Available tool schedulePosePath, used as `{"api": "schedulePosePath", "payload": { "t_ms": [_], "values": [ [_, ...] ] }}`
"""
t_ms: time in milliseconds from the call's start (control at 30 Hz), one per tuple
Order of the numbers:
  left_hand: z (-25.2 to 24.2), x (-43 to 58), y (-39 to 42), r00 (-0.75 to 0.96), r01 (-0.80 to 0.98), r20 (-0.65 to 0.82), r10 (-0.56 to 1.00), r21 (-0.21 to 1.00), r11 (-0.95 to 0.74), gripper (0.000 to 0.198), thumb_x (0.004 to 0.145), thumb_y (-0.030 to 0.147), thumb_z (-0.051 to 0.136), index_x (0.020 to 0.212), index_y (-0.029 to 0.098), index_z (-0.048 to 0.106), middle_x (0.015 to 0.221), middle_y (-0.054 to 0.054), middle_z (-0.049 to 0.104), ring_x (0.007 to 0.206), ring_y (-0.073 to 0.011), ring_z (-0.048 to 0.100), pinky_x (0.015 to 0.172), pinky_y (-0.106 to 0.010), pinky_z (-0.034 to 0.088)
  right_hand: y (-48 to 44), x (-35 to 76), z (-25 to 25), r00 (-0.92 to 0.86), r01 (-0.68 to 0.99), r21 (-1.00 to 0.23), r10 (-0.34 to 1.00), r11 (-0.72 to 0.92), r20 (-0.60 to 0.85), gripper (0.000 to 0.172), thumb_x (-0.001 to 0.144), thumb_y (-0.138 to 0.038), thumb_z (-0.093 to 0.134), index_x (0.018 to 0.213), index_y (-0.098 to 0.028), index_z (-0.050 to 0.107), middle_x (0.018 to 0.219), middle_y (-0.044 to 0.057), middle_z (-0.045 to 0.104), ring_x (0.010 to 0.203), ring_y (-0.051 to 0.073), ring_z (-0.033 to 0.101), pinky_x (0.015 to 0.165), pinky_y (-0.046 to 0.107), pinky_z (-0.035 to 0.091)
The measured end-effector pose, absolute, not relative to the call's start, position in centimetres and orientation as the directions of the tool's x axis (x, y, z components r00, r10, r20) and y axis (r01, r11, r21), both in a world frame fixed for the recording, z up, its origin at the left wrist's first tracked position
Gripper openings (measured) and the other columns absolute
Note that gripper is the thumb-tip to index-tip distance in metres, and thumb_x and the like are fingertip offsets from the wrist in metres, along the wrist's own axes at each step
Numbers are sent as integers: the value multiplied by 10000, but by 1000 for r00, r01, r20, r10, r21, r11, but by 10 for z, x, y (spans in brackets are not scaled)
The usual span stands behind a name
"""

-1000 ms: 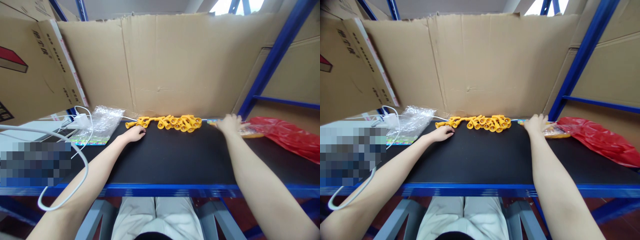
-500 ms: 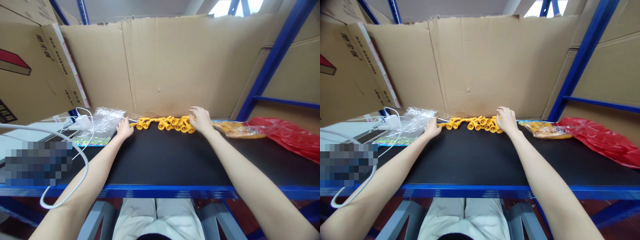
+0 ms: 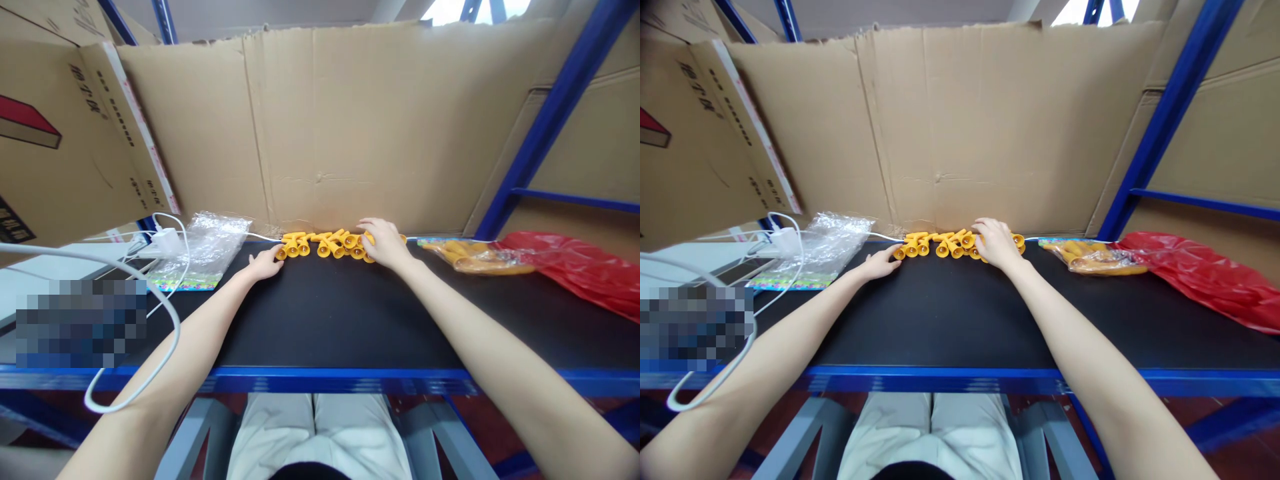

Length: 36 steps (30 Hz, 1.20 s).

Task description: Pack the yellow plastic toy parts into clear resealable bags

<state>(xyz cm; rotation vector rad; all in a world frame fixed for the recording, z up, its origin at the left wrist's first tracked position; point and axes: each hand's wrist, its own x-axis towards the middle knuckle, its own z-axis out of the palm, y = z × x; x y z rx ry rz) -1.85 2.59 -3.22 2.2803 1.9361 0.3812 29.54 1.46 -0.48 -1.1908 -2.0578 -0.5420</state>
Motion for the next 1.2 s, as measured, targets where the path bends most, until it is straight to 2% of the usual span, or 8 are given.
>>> {"api": "schedulePosePath", "payload": {
  "t_ms": [133, 233, 400, 667, 800, 867, 1033, 1200],
  "values": [
    [-33, -15, 25, 196, 956, 101, 975, 200, -213, 549, 890, 365, 277, 1430, 285, 216, 1443, -58, 356, 1353, -278, 250, 1017, -669, 88, 16, 260, -3, -425, 811, -7, 597, 586, 680, 335, 840, -212, 413, 1122, -153, 584, 1187, 101, 586, 1116, 231, 509, 940, 392, 373],
    [-29, -19, 24, 153, 977, 211, 965, 112, -179, 532, 898, 334, 250, 1427, 275, 240, 1449, -53, 346, 1368, -272, 207, 1031, -663, 35, 20, 230, -6, -470, 802, -31, 661, 597, 585, 383, 861, -271, 428, 1205, -140, 534, 1237, 111, 558, 1155, 246, 482, 972, 423, 348],
    [-22, -44, 25, -128, 992, 488, 863, 60, 113, 591, 841, 244, 358, 1415, 135, 270, 1473, -144, 271, 1374, -296, 169, 1065, -619, 12, 33, 182, -6, -507, 795, -107, 751, 597, 424, 482, 873, -427, 434, 1303, -210, 457, 1366, 95, 452, 1265, 269, 374, 1038, 553, 217],
    [-37, -81, 41, -384, 923, 277, 881, 126, 363, 725, 753, 241, 447, 1430, 92, 234, 1493, -185, 179, 1372, -361, 118, 1052, -634, 80, 57, 131, -9, -605, 770, -82, 765, 633, 223, 563, 825, -579, 427, 1294, -270, 479, 1414, 71, 394, 1305, 311, 296, 1025, 630, 135],
    [-40, -88, 44, -394, 917, 253, 884, 169, 360, 717, 738, 217, 460, 1420, 116, 263, 1473, -198, 233, 1360, -363, 174, 1034, -647, 123, 61, 126, -15, -601, 777, -108, 782, 620, 166, 400, 842, -492, 438, 1135, -263, 583, 1260, 69, 543, 1167, 296, 460, 926, 534, 350],
    [-39, -88, 43, -386, 920, 262, 885, 187, 346, 678, 746, 197, 447, 1403, 126, 298, 1458, -203, 271, 1351, -358, 210, 1031, -641, 151, 62, 130, -19, -580, 790, -115, 795, 602, 178, 324, 859, -423, 422, 1073, -262, 605, 1195, 62, 578, 1123, 277, 490, 872, 469, 403],
    [-28, -78, 34, -351, 934, 316, 882, 185, 306, 536, 792, 105, 341, 1325, 75, 380, 1368, -239, 398, 1277, -337, 367, 1014, -560, 276, 63, 154, -27, -554, 802, -115, 802, 586, 222, 324, 872, -431, 395, 1062, -275, 606, 1219, 62, 561, 1145, 278, 463, 850, 456, 410],
    [-20, -72, 29, -315, 945, 300, 900, 188, 268, 459, 786, 71, 342, 1234, 42, 437, 1200, -243, 544, 1134, -324, 519, 941, -462, 387, 59, 186, -30, -516, 825, -116, 822, 552, 240, 313, 876, -422, 394, 1048, -279, 614, 1217, 57, 570, 1157, 280, 455, 868, 493, 394]
  ]
}}
